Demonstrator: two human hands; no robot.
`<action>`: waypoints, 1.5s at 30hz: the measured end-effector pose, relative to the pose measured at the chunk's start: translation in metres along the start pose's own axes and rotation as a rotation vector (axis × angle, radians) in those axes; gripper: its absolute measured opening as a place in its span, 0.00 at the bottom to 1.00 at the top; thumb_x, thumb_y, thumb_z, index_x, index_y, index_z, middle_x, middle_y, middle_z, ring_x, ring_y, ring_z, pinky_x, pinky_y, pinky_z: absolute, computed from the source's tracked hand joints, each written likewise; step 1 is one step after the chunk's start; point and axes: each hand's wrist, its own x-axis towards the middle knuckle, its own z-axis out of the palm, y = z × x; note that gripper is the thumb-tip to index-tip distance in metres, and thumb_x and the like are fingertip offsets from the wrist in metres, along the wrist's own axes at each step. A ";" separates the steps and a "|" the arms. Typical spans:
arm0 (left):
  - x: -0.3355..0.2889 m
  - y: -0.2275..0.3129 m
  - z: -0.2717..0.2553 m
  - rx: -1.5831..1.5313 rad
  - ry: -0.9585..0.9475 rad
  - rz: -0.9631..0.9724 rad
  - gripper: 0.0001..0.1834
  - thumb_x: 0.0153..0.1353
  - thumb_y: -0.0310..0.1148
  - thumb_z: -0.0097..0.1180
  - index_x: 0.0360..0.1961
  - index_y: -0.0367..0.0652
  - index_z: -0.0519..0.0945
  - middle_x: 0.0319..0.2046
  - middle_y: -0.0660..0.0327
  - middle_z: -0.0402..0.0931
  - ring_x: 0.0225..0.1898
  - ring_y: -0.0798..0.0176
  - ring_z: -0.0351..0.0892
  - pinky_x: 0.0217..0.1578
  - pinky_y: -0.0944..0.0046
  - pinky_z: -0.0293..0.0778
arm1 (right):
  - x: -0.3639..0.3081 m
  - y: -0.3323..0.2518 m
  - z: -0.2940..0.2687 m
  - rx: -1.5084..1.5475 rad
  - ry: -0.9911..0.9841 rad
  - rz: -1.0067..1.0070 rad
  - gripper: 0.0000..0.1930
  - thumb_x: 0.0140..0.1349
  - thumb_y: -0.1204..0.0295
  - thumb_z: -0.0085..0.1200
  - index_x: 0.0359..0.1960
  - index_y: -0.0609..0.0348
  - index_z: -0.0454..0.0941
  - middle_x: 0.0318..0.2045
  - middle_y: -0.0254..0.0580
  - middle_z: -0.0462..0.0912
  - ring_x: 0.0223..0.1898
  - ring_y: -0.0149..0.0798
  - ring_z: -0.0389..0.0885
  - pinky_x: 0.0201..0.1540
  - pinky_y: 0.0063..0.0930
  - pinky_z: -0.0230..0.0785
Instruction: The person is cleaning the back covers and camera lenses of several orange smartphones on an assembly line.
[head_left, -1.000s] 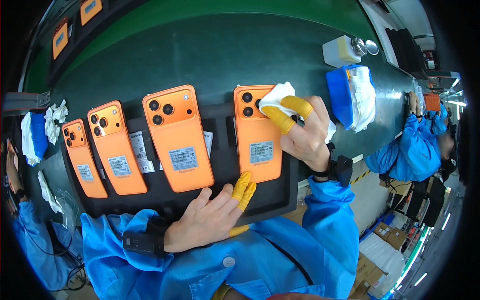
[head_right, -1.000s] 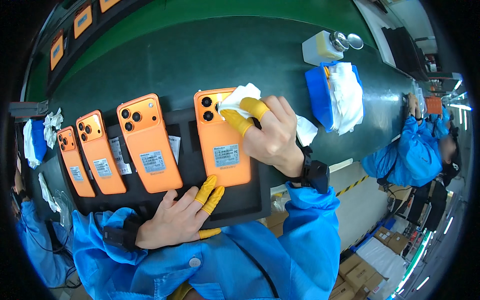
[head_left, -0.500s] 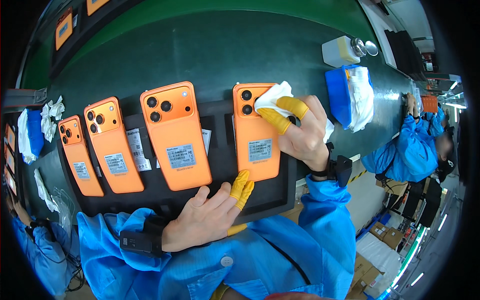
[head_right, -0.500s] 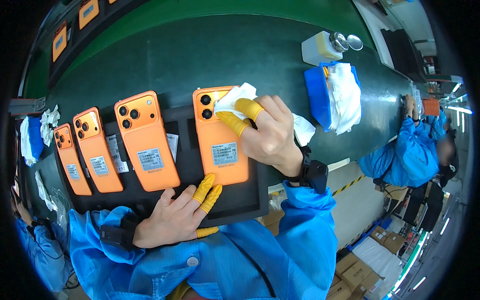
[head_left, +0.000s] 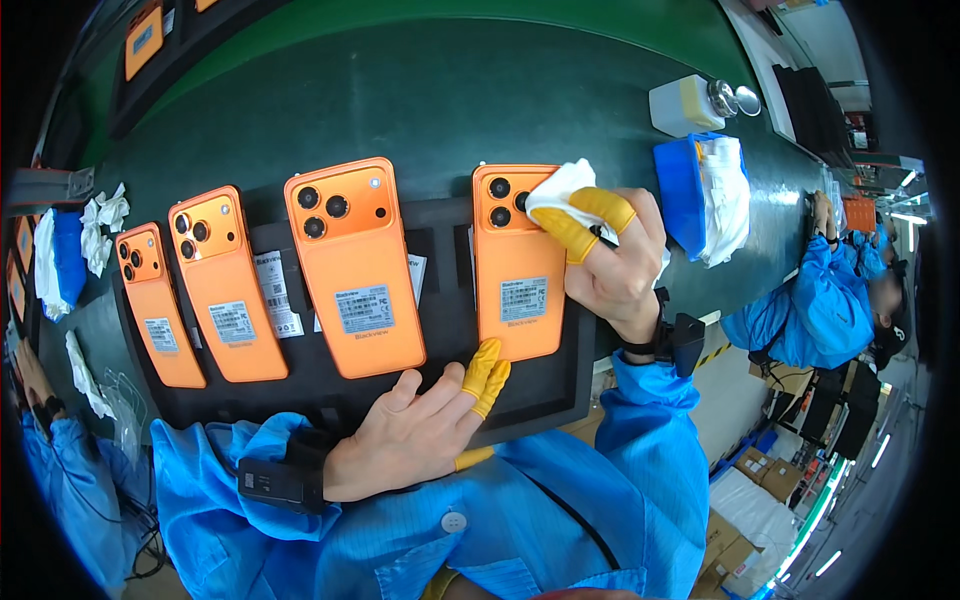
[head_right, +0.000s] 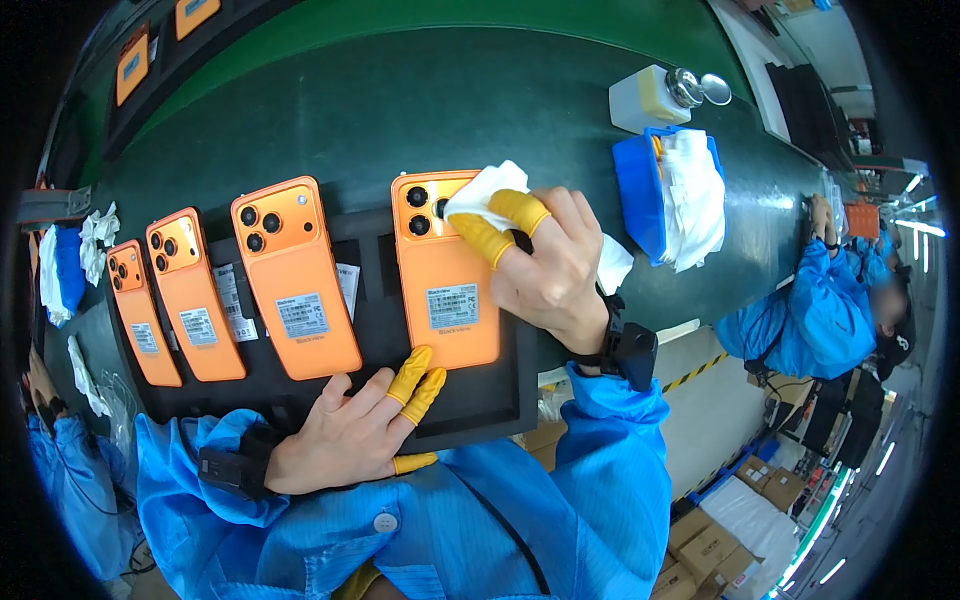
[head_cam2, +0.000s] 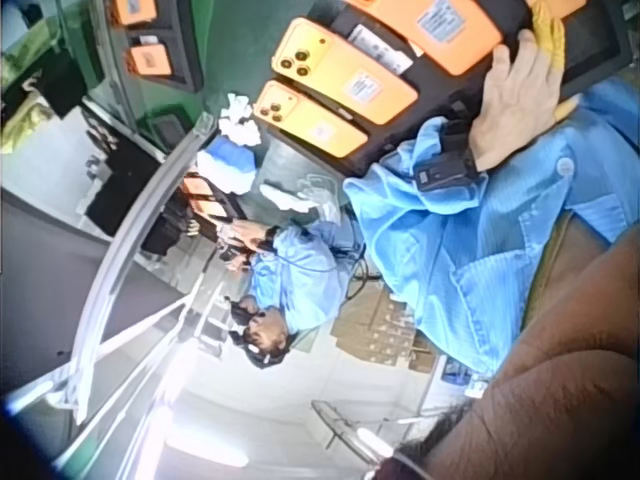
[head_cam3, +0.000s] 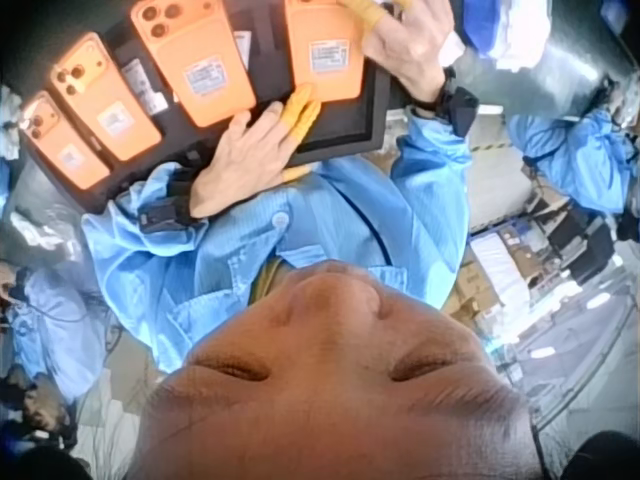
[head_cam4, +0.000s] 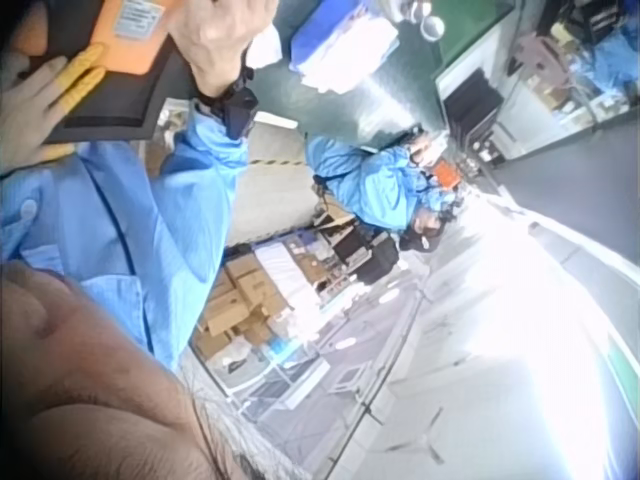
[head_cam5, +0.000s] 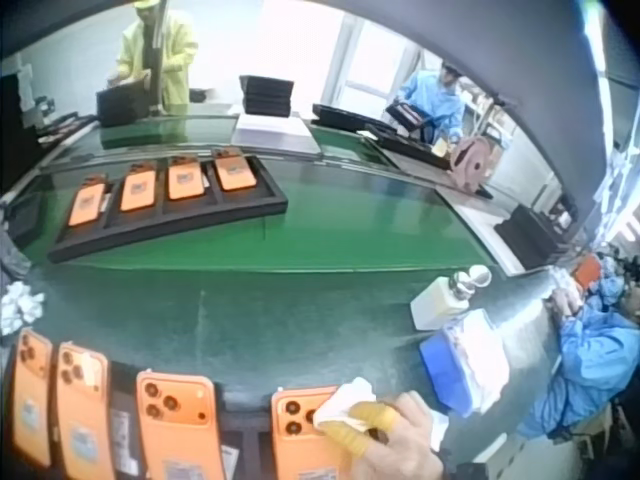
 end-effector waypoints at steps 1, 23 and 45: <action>0.000 0.000 0.000 -0.001 0.001 0.001 0.23 0.54 0.46 0.55 0.42 0.39 0.81 0.44 0.51 0.74 0.53 0.54 0.67 0.37 0.55 0.58 | 0.000 0.001 0.002 -0.021 0.001 0.005 0.16 0.30 0.76 0.62 0.28 0.55 0.86 0.28 0.39 0.79 0.26 0.37 0.71 0.23 0.29 0.58; -0.001 0.001 -0.001 0.024 0.021 -0.004 0.22 0.55 0.47 0.54 0.41 0.40 0.82 0.43 0.52 0.75 0.52 0.55 0.68 0.37 0.55 0.57 | -0.002 0.007 -0.011 -0.033 -0.050 0.050 0.18 0.30 0.76 0.60 0.30 0.54 0.87 0.30 0.38 0.79 0.27 0.37 0.71 0.25 0.30 0.60; -0.003 0.002 -0.001 0.090 -0.011 -0.010 0.31 0.52 0.54 0.56 0.48 0.40 0.79 0.47 0.51 0.73 0.52 0.54 0.67 0.40 0.53 0.56 | -0.006 -0.003 -0.004 0.079 -0.036 -0.008 0.17 0.26 0.76 0.58 0.26 0.59 0.85 0.21 0.37 0.71 0.22 0.37 0.67 0.21 0.29 0.57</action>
